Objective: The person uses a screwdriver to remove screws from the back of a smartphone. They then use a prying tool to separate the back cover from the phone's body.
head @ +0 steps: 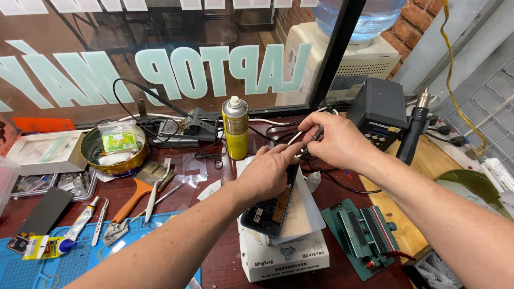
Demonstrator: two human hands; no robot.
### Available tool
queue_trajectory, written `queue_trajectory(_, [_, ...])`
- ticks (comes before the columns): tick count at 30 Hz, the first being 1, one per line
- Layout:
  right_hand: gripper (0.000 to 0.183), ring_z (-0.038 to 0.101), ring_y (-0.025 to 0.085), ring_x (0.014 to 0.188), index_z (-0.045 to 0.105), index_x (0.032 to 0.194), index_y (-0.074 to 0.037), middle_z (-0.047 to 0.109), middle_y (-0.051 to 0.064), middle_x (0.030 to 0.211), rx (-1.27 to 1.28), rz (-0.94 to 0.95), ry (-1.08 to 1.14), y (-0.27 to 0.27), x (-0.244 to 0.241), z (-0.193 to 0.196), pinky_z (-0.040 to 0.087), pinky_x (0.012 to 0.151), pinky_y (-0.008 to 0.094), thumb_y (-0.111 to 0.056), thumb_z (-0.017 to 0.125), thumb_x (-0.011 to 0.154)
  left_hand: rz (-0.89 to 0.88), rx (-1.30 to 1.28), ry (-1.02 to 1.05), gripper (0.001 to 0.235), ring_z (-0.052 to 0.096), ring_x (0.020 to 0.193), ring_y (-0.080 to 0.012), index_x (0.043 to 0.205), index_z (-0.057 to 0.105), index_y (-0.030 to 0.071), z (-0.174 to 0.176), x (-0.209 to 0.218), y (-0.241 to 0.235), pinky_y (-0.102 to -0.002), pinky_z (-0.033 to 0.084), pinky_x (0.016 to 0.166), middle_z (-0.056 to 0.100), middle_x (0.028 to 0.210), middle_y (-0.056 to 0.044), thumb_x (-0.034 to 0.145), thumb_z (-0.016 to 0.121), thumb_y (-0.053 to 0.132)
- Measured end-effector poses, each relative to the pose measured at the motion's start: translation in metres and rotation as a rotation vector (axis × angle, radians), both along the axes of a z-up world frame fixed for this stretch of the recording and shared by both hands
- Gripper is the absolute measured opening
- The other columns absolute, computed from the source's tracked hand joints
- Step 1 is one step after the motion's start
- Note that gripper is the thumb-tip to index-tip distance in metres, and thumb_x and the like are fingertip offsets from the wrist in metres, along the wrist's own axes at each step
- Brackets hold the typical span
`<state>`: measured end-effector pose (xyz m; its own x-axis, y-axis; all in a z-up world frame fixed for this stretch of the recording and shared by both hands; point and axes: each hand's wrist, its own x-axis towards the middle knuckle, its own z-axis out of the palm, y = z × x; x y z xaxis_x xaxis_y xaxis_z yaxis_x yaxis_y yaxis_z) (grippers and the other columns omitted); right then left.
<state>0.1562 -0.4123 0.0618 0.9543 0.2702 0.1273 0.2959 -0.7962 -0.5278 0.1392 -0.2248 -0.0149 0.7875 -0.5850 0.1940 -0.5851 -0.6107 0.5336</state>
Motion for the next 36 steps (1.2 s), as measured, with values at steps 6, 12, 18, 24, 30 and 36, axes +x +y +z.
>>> queue_trajectory(6, [0.028,0.073,0.031,0.095,0.071,0.109,-0.011,0.077,0.012,0.099,-0.279,-0.029,-0.051,0.005,-0.004,0.005,0.057,0.084,0.042,-0.032,0.074,0.092,0.111,-0.033,-0.199,0.069,0.052,0.129,-0.0362,0.143,0.052,0.006,0.003,-0.012,-0.001,-0.053,0.033,0.109,0.069,0.116,-0.02,0.075,0.062,-0.002])
queue_trajectory(12, [0.03,0.073,0.034,0.095,0.068,0.108,-0.009,0.075,0.016,0.096,-0.285,0.08,-0.097,0.008,0.001,0.006,0.057,0.085,0.044,-0.029,0.072,0.086,0.054,0.205,-0.31,0.011,0.058,0.113,-0.0312,0.089,0.071,0.006,0.012,-0.053,0.011,-0.047,0.042,0.104,0.068,0.102,-0.011,0.083,0.067,0.015])
queue_trajectory(18, [0.032,0.073,0.034,0.095,0.067,0.109,-0.009,0.076,0.015,0.095,-0.286,0.076,-0.046,0.011,0.006,0.01,0.057,0.087,0.044,-0.025,0.072,0.082,0.043,0.203,-0.202,0.033,0.057,0.114,-0.034,0.098,0.07,0.002,0.014,-0.077,0.011,-0.053,0.04,0.099,0.066,0.105,-0.015,0.088,0.07,0.033])
queue_trajectory(24, [0.03,0.077,0.03,0.095,0.068,0.108,-0.011,0.079,0.011,0.097,-0.244,0.113,0.003,0.016,0.007,0.014,0.059,0.087,0.042,-0.021,0.064,0.08,0.028,0.31,-0.184,0.038,0.056,0.117,-0.0329,0.106,0.069,0.001,0.015,-0.078,0.013,-0.058,0.035,0.106,0.066,0.108,-0.014,0.089,0.07,0.035])
queue_trajectory(30, [0.027,0.072,0.033,0.1,0.071,0.104,-0.01,0.076,0.014,0.1,-0.304,0.114,-0.085,0.025,0.004,0.011,0.056,0.089,0.044,-0.02,0.072,0.079,0.038,0.289,-0.174,0.037,0.055,0.118,-0.0329,0.111,0.069,0.002,0.015,-0.08,0.016,-0.058,0.035,0.108,0.066,0.113,-0.011,0.09,0.068,0.033])
queue_trajectory(36, [0.024,0.073,0.033,0.096,0.07,0.103,-0.011,0.076,0.012,0.097,-0.266,0.125,-0.08,0.028,0.004,0.013,0.057,0.085,0.045,-0.018,0.071,0.08,0.055,0.299,-0.199,0.038,0.054,0.119,-0.0341,0.112,0.069,0.002,0.014,-0.081,0.014,-0.061,0.032,0.11,0.066,0.116,-0.013,0.089,0.068,0.032])
